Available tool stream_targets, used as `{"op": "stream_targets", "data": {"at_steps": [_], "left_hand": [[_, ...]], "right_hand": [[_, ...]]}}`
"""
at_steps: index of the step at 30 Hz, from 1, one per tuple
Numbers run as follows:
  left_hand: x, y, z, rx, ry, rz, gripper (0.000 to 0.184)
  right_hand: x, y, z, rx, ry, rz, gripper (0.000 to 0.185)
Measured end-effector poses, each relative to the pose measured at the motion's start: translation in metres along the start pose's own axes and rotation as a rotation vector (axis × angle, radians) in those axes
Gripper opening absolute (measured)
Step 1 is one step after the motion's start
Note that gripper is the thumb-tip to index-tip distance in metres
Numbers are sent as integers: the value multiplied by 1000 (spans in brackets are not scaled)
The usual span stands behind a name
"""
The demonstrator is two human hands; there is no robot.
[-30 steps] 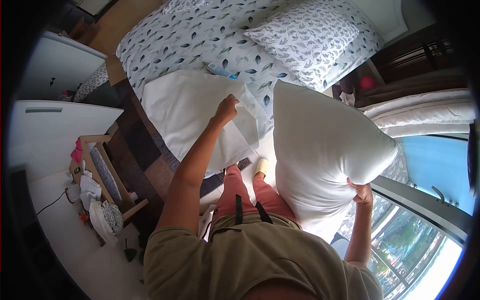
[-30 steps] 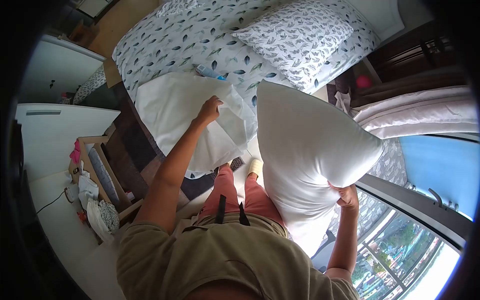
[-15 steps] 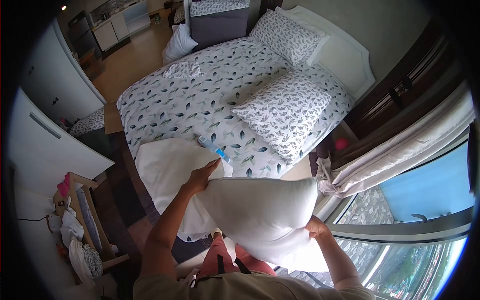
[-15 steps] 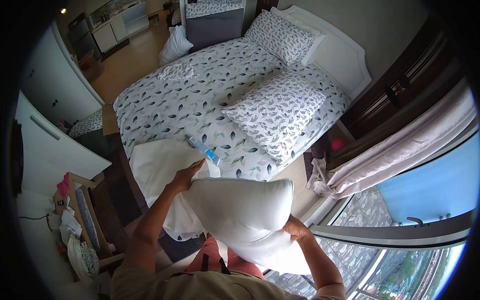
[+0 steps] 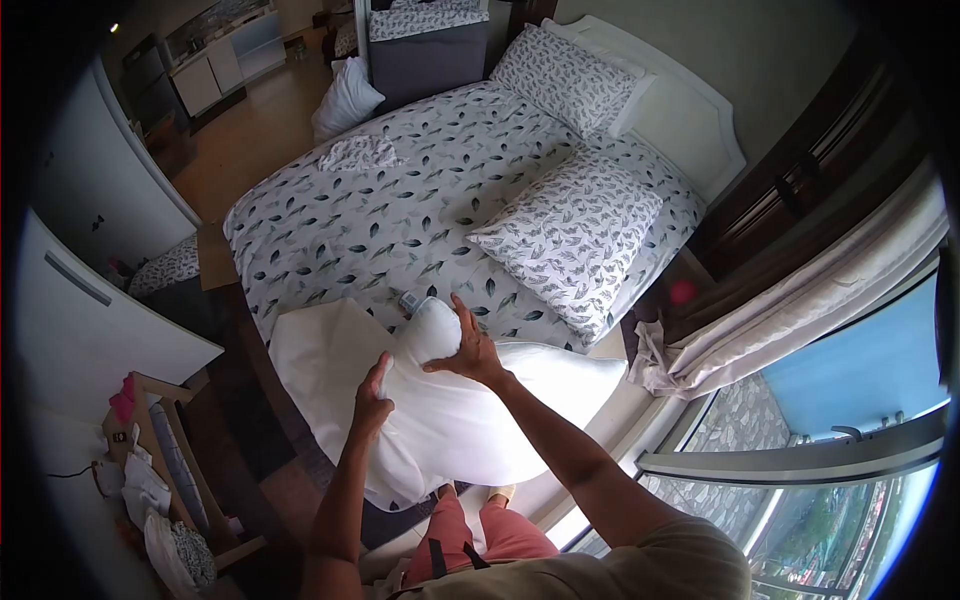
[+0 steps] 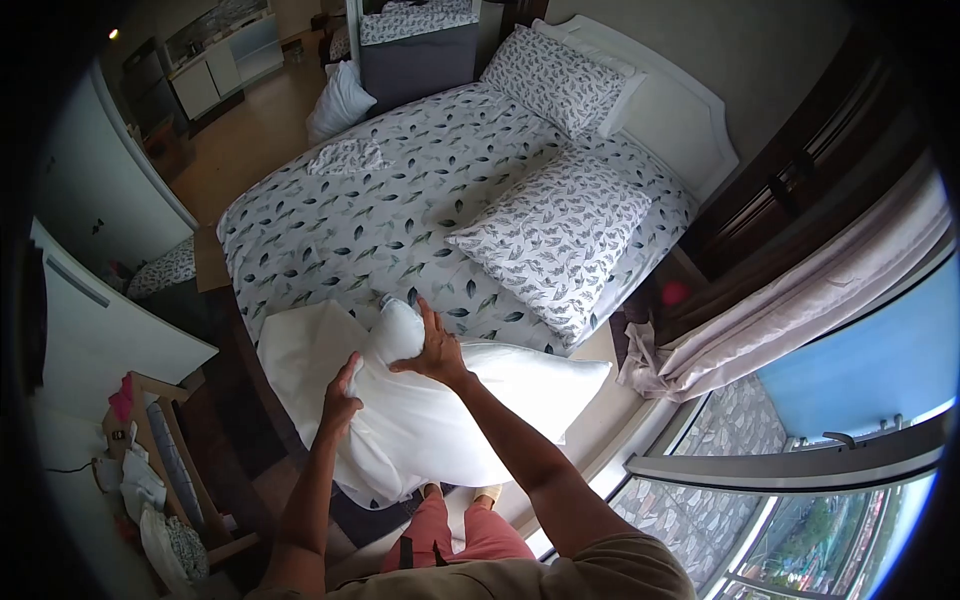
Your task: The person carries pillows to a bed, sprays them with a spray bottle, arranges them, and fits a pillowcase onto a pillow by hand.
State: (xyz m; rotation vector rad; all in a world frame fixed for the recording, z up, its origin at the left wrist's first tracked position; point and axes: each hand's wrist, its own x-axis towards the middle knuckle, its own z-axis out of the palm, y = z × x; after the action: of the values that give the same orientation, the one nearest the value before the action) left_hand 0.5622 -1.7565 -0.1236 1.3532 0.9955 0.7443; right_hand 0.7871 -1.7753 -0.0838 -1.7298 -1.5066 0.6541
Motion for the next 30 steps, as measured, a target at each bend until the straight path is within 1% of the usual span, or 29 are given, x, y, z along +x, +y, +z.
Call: {"op": "stream_targets", "data": {"at_steps": [1,2,3,4,5,6,7,8,9,10,11,12,13,14,15,16,17,19,20,22,24,25,27,29,30], "left_hand": [[9,-16,0,-4,63,-5,85],[16,-32,-3,-5,62,-4,85],[22,-35,-5,230,304,-5,70],[29,-43,-7,465,546,-7,57],[41,-60,-18,462,549,-5,57],[57,-93,-40,372,510,-115,38],[67,-111,-52,281,468,-225,26],[71,-101,-52,284,467,-223,26],[74,-73,-45,324,432,-92,25],[75,-39,-35,362,396,40,32],[69,-2,-19,469,335,79,32],[64,12,2,444,248,71,29],[48,32,29,529,214,198,27],[37,24,54,527,110,281,23],[17,43,79,504,10,342,26],[-3,47,104,478,-88,323,29],[-24,64,127,356,-153,303,34],[-55,97,146,74,-331,131,31],[-77,109,157,-104,-340,144,29],[-84,138,142,-61,-292,141,26],[-80,158,118,-86,-319,4,22],[-78,165,107,-46,-270,78,18],[-64,156,98,-5,-60,246,20],[-32,126,84,-90,118,271,29],[-21,122,64,51,144,243,36]], "right_hand": [[2,9,16,-3,2,5,107],[2,16,33,-68,3,-58,100],[-1,22,48,-134,2,-125,95],[-8,23,59,-143,123,-240,78],[-13,23,70,-149,64,-117,71],[-19,25,83,-152,5,10,64],[-25,22,89,-86,1,4,55],[-31,16,95,-17,0,-3,47],[-36,7,97,80,-12,13,37],[-41,-2,97,76,-26,63,35],[-44,-1,102,31,-158,65,40],[-45,1,107,-12,-290,68,45],[-48,6,115,-56,-385,68,45],[-52,14,127,-80,-419,80,45],[-54,21,136,-110,-463,91,46],[-57,31,144,-123,-473,106,46],[-60,37,149,-128,-480,125,46],[-61,47,153,-119,-485,149,47],[-60,54,152,-104,-491,163,48],[-53,66,137,-69,-500,199,48],[-38,80,113,-29,-497,254,49],[-29,87,99,-14,-490,279,50],[-6,99,78,18,-464,317,50],[11,108,67,41,-445,359,51],[18,111,65,57,-436,382,52]]}}
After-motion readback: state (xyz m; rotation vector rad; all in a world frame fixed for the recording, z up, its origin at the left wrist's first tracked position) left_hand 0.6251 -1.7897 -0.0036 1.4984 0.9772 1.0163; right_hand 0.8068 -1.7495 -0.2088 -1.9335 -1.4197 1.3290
